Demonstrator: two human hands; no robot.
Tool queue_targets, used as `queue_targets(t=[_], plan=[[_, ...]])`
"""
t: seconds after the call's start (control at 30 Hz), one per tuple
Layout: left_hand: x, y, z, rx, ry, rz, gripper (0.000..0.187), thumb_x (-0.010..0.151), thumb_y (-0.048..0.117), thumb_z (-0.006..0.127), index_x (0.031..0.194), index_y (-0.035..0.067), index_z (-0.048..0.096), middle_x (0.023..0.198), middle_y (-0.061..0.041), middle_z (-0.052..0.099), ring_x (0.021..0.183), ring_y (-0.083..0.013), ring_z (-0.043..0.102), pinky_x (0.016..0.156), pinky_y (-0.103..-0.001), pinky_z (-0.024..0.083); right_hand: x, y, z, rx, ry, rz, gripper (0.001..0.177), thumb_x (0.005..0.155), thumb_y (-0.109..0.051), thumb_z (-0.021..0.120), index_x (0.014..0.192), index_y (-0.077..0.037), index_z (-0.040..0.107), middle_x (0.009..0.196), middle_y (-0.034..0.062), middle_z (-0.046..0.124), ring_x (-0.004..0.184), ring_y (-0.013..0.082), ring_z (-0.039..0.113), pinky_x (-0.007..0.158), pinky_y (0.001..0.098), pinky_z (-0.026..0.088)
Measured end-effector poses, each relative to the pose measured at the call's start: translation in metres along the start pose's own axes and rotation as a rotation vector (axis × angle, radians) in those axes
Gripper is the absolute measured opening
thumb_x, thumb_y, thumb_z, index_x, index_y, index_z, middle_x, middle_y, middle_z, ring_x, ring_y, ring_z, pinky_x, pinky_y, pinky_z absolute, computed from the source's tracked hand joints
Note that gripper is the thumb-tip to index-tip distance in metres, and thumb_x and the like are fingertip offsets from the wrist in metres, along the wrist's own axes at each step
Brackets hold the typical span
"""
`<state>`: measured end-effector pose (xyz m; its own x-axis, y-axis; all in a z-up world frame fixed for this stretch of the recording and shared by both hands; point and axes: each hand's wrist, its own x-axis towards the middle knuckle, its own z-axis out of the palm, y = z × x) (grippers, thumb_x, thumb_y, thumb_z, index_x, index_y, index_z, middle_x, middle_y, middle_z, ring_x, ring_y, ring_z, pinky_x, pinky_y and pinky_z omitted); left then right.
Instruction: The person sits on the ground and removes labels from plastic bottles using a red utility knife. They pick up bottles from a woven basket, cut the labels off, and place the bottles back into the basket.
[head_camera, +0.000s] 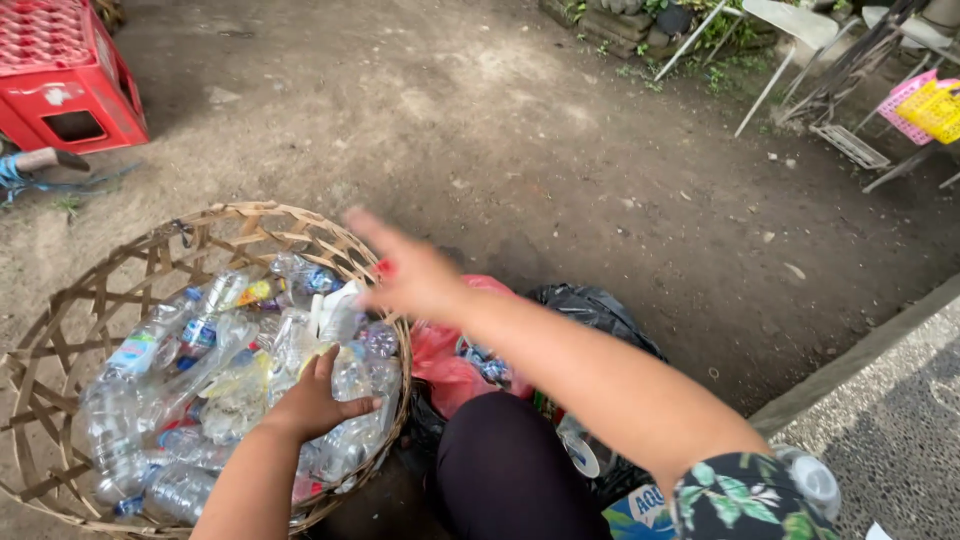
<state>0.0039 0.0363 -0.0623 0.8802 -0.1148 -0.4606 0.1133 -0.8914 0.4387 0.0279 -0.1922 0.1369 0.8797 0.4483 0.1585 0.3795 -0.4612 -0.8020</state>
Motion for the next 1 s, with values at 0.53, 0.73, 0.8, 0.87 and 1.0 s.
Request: queue_targets(t=[0.53,0.73,0.8,0.87,1.0], plan=[[0.052,-0.125,0.011,-0.3,0.178,-0.197,0.082,0.084,0.066,0.068,0.149,0.019,0.051,0.14,-0.018,0.063,0.133,-0.0363,0.057,0.11,-0.05,0.045,0.003,0.035,0.004,0.913,0.505,0.384,0.084,0.087,-0.015,0.083,0.152,-0.003,0.031,0.064,0.0085,0.054,0.042,0.0151,0.053,0.03,0.0231,0.037],[0.08,-0.208,0.026,-0.363,0.382,-0.4,0.055,0.083,0.058,0.065,0.131,0.031,0.064,0.115,0.003,0.076,0.121,-0.0215,0.065,0.105,-0.04,0.05,0.009,0.092,0.095,0.855,0.333,0.541,0.066,0.086,-0.014,0.08,0.139,-0.003,0.043,0.061,0.0071,0.052,0.041,0.014,0.051,0.029,0.0219,0.035],[0.076,-0.222,0.028,-0.365,0.413,-0.467,0.051,0.083,0.055,0.062,0.13,0.032,0.065,0.116,0.005,0.075,0.122,-0.0216,0.064,0.106,-0.04,0.05,0.008,0.099,0.107,0.814,0.251,0.615,0.054,0.085,-0.014,0.081,0.128,-0.001,0.051,0.059,0.0052,0.052,0.039,0.0125,0.05,0.028,0.0208,0.033],[0.073,-0.229,0.026,-0.33,0.465,-0.52,0.044,0.085,0.051,0.061,0.125,0.033,0.067,0.117,-0.002,0.074,0.122,-0.0264,0.064,0.107,-0.041,0.049,0.015,0.078,0.096,0.796,0.253,0.533,0.066,0.087,-0.013,0.081,0.138,-0.004,0.042,0.063,0.0055,0.052,0.041,0.0123,0.051,0.03,0.0201,0.035],[0.054,-0.215,0.019,-0.354,0.489,-0.547,0.036,0.085,0.042,0.058,0.118,0.034,0.07,0.117,-0.005,0.074,0.121,-0.027,0.064,0.106,-0.041,0.05,0.018,0.097,0.092,0.783,0.242,0.548,0.063,0.087,-0.015,0.081,0.137,-0.006,0.043,0.063,0.0067,0.051,0.041,0.0129,0.05,0.03,0.0208,0.033]])
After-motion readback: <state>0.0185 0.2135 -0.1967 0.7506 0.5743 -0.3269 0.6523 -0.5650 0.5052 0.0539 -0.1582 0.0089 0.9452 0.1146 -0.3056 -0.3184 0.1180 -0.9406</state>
